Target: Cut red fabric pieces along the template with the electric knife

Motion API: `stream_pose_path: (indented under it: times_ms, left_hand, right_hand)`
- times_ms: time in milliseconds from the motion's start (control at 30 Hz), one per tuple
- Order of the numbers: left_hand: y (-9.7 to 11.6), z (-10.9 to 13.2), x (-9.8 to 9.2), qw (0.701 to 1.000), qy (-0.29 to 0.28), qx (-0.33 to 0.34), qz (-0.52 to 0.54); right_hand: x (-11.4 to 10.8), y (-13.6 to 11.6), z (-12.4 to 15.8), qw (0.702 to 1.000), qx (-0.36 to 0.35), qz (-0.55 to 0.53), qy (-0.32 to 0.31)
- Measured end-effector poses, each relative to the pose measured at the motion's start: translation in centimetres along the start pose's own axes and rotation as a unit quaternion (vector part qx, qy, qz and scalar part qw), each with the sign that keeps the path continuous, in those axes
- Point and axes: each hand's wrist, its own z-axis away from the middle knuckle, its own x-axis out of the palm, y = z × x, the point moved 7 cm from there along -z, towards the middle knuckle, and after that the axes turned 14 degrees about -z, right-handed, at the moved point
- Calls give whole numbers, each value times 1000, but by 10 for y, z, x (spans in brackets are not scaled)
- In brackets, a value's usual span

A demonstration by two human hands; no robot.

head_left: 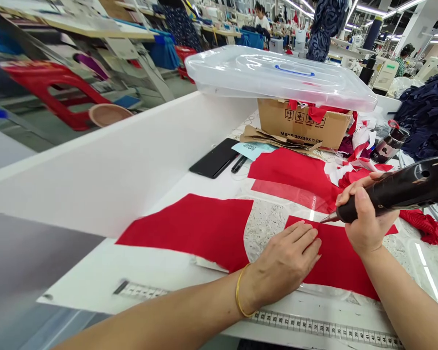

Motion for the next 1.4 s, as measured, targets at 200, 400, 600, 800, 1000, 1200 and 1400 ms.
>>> stream_pose_path:
  times_ms: [200,400,600,800,1000,1200,1400]
  left_hand:
    - [-2,3,5,999,-29,-5,14]
    - [-3,3,5,999,-32,1,23]
    - [-4,2,1,1000,-18,-3,18]
    - [-4,5,5,999,-18,11,25]
    - [1,7,6,999,-22,22,31]
    - [31,7,1,993,-52,89,49]
    - [58,-12,14,982,-96,153,56]
  right_hand:
    - [-7,-6,2,1000,-13,7,-4]
    - [-14,-8,0,1000,-5,13,6]
    - [-40,-22,-7,999,-28,15,29]
    - [-46,-22,-5,998,-32,42,26]
    - [-60,-33,-11,997,-53,37,37]
    - [-80,-35,-15,994,-46,64,70]
    - [-81,-35,-13,995,-57,52,71]
